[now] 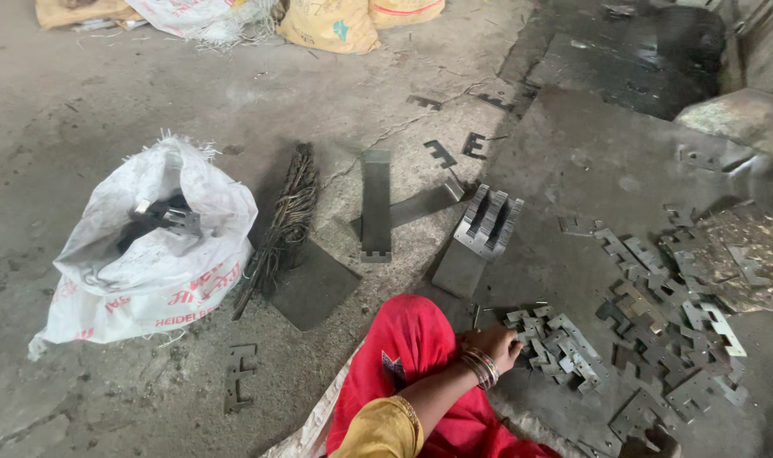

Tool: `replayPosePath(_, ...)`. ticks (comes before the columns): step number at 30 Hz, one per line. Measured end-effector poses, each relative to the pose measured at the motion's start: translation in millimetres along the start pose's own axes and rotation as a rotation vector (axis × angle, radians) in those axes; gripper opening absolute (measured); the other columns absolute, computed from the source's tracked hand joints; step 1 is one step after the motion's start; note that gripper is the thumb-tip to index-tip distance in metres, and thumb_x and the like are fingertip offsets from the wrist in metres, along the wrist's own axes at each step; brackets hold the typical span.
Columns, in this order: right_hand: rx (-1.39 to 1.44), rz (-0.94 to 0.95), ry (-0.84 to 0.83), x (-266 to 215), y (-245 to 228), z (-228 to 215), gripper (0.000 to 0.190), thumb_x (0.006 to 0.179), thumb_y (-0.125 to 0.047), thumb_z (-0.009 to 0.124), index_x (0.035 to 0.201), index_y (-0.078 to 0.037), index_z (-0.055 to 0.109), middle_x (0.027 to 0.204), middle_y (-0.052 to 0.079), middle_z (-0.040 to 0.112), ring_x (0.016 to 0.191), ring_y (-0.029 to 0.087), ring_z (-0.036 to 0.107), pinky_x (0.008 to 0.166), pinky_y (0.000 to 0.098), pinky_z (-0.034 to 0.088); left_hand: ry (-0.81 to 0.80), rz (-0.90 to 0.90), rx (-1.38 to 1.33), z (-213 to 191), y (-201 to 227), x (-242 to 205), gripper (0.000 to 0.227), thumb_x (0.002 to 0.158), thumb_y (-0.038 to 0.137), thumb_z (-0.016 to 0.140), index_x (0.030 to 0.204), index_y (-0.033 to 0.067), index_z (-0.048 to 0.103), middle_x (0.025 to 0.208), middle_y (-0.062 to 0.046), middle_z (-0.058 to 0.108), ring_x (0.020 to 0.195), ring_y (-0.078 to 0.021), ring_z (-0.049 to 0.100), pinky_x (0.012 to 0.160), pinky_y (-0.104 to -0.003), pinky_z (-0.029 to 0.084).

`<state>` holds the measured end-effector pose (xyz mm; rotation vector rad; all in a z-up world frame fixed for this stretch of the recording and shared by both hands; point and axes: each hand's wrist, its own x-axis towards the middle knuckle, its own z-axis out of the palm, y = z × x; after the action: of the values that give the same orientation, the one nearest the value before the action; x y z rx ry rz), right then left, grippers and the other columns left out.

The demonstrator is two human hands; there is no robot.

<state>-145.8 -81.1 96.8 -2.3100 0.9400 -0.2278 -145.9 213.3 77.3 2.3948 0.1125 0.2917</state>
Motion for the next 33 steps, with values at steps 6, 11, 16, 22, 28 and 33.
replayPosePath(6,0.851,0.027,-0.199,3,22,-8,0.030,0.105,-0.015,0.063,0.130,-0.007,0.049,0.100,0.024,0.070,0.075,0.032,0.073,0.056,0.0430,0.060,-0.070,-0.032,0.026,12,-8,7,0.030,0.095,0.042,0.065,0.096,0.0126,0.073,0.095,-0.012,0.074,0.085,-0.0365,0.072,0.068,-0.058,0.052)
replayPosePath(11,0.761,-0.050,-0.050,-28,17,-8,0.022,0.103,-0.011,0.068,0.119,0.004,0.066,0.094,0.023,0.072,0.076,0.032,0.074,0.060,0.0416,0.059,0.039,0.062,-0.093,44,-24,15,0.026,0.093,0.037,0.069,0.094,0.0112,0.072,0.092,-0.014,0.074,0.088,-0.0379,0.070,0.073,-0.055,0.052)
replayPosePath(16,0.332,-0.221,-0.029,-28,20,-6,0.022,0.097,-0.013,0.068,0.115,-0.002,0.074,0.079,0.015,0.076,0.073,0.026,0.076,0.064,0.0364,0.057,0.101,0.097,-0.138,68,-37,20,0.027,0.091,0.037,0.072,0.090,0.0099,0.071,0.090,-0.014,0.074,0.085,-0.0378,0.070,0.073,-0.052,0.053)
replayPosePath(22,0.217,-0.264,-0.026,-18,36,11,0.027,0.092,-0.014,0.067,0.117,-0.009,0.074,0.083,0.015,0.078,0.074,0.026,0.077,0.068,0.0373,0.059,0.141,0.121,-0.153,73,-42,22,0.031,0.088,0.039,0.075,0.090,0.0079,0.073,0.087,-0.016,0.073,0.081,-0.0392,0.069,0.068,-0.051,0.053)
replayPosePath(28,0.184,-0.337,0.042,-18,46,26,0.036,0.083,-0.006,0.061,0.118,-0.011,0.070,0.094,0.018,0.078,0.079,0.034,0.077,0.070,0.0427,0.060,0.028,0.152,-0.313,72,-34,22,0.028,0.085,0.037,0.076,0.084,0.0089,0.073,0.081,-0.014,0.076,0.074,-0.0354,0.073,0.064,-0.044,0.055)
replayPosePath(33,0.156,-0.365,-0.028,-51,19,34,0.043,0.080,-0.017,0.073,0.121,-0.014,0.063,0.100,0.012,0.078,0.080,0.036,0.074,0.070,0.0460,0.059,-0.074,0.253,-0.421,59,-18,18,0.029,0.084,0.036,0.082,0.084,0.0079,0.074,0.076,-0.010,0.076,0.068,-0.0278,0.071,0.061,-0.038,0.054)
